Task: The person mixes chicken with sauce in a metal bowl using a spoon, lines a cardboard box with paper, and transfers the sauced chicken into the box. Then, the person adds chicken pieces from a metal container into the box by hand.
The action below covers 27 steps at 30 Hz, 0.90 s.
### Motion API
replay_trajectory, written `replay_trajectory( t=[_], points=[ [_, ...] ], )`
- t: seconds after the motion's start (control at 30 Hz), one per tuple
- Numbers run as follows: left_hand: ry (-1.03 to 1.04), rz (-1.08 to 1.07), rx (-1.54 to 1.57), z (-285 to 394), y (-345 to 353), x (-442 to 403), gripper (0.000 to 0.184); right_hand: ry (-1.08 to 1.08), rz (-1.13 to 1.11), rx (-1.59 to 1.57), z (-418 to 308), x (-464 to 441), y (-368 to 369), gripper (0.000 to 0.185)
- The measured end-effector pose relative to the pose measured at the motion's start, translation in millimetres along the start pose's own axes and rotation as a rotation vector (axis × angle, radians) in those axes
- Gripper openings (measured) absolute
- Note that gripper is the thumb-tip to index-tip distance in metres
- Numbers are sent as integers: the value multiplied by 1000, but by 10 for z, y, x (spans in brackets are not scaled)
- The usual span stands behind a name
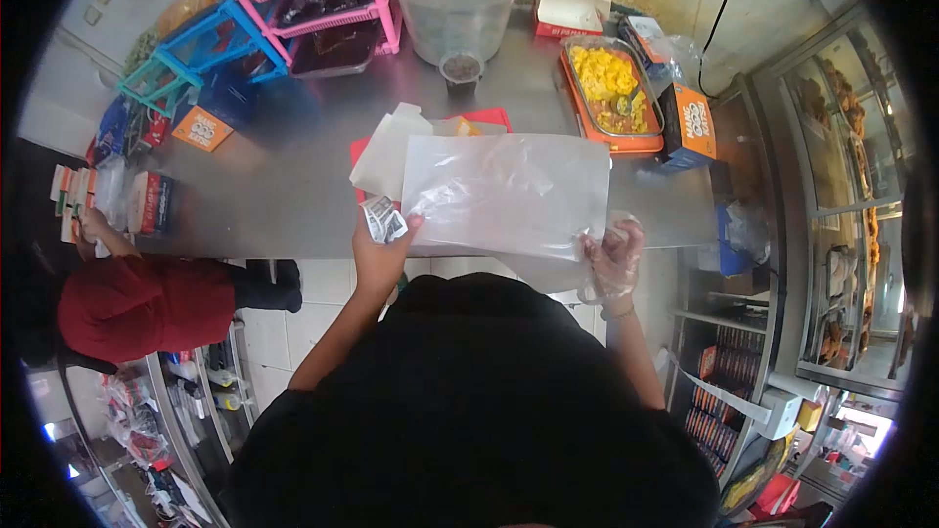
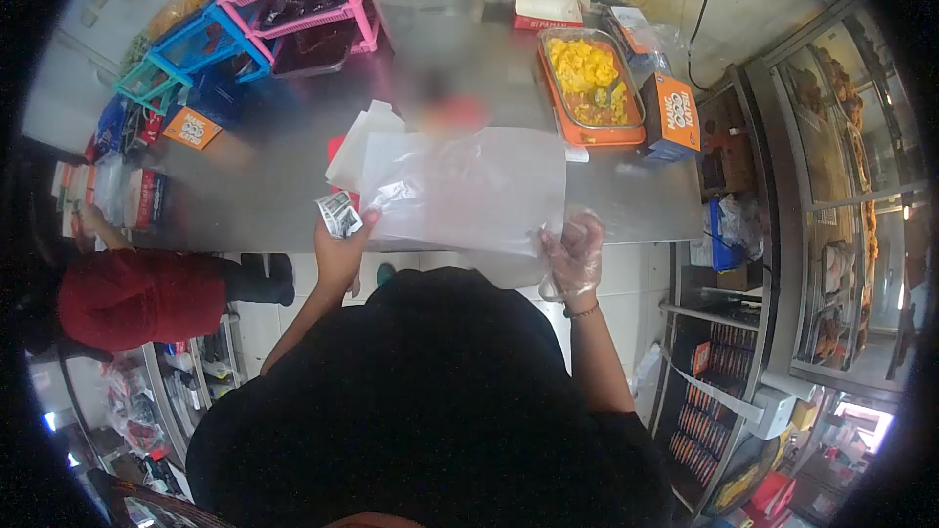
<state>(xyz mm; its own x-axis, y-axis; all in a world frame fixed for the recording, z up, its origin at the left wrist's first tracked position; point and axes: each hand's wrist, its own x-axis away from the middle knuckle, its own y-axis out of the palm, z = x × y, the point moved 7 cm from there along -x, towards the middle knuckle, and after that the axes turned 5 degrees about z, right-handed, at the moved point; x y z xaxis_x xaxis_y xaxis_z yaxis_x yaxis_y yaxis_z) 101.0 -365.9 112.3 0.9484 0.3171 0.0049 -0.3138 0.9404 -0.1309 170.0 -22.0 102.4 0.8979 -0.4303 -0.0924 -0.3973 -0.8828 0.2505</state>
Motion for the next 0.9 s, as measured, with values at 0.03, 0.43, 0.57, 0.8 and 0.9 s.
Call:
replay_trajectory(
  t=[0.03,0.43,0.57,0.8,0.9],
  points=[
    [-16,8,-17,-27,-24,5,31,-115,-85,140,-51,44,-51,20],
    [-79,-373,233,381,30,-18,34,-257,-221,1052,-586,153,348,35],
    [219,-372,-83,449,-5,-77,34,-355,-244,1082,-462,137,231,30],
    [162,-346,-36,438,-72,-137,24,-511,-206,834,-715,83,358,24],
    [-54,-376,178,402,-30,-139,14,-7,-236,86,-151,7,149,23]
  ],
)
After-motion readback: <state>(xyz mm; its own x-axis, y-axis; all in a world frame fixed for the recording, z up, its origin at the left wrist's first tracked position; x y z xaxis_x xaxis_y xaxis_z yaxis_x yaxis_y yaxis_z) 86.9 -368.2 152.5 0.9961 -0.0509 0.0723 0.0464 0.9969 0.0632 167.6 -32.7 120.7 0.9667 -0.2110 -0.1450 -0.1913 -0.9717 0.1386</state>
